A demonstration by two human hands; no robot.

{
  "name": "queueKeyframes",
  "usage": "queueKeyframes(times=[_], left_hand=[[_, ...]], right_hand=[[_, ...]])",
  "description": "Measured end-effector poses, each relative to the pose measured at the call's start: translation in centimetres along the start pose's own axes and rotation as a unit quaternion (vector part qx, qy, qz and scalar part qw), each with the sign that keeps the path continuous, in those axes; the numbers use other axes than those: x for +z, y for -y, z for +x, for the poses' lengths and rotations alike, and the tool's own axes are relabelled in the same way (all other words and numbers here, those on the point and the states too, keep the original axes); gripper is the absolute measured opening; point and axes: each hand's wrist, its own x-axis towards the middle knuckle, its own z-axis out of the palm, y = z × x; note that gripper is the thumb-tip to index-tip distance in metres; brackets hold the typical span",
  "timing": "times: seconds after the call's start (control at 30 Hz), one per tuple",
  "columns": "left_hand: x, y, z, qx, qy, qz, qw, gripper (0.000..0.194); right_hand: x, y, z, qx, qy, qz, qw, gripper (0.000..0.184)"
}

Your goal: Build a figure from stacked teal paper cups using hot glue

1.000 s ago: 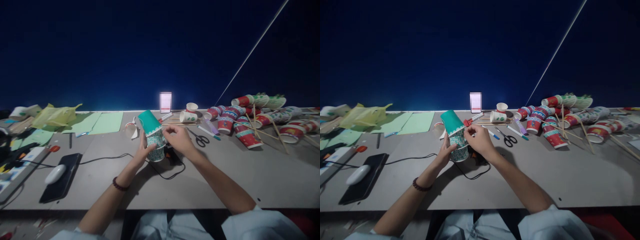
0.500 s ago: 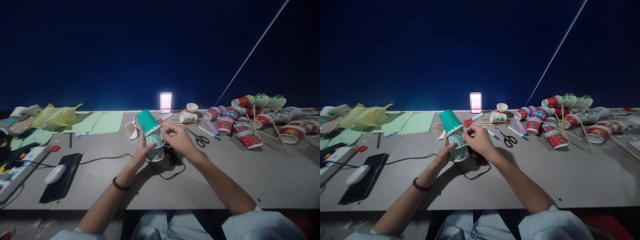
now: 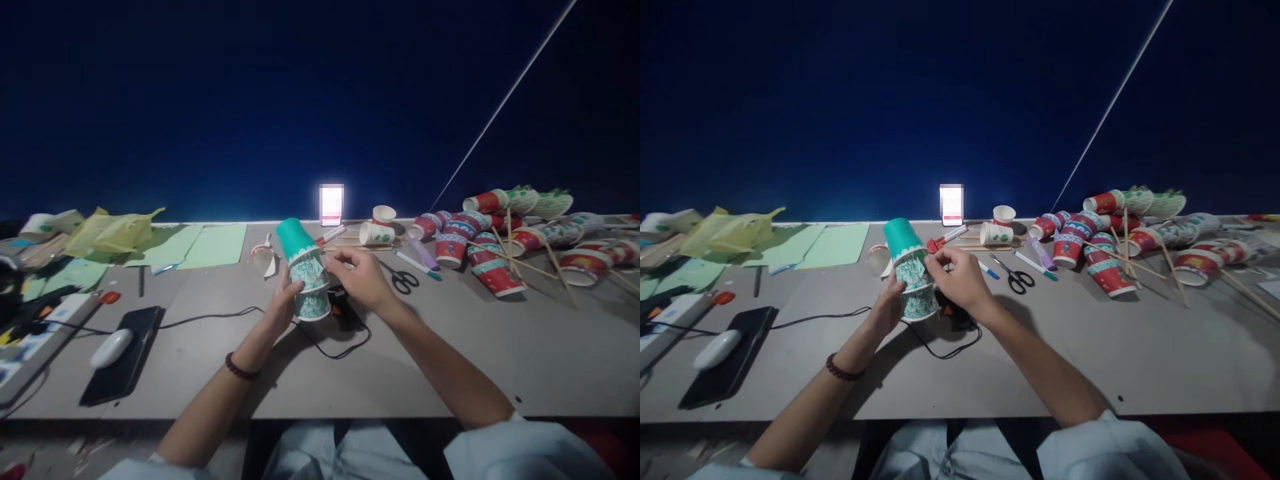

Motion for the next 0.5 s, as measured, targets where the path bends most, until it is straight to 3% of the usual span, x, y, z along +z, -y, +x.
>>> queueKeyframes(times=[0.23,0.5], left_hand=[[0.27,-0.72,-0.33,-0.049,0.004,-0.063,0.997,0.039],[0.10,-0.57,-0.27,-0.054,0.005,-0.080,0.995,0.035]], right_hand=[[-0.11,0.47,-0.33,0.013,0.038,0.062,0.997,0.011],[0.08,0.44,-0.67,0.000,0.046,0.054,0.997,0.008]])
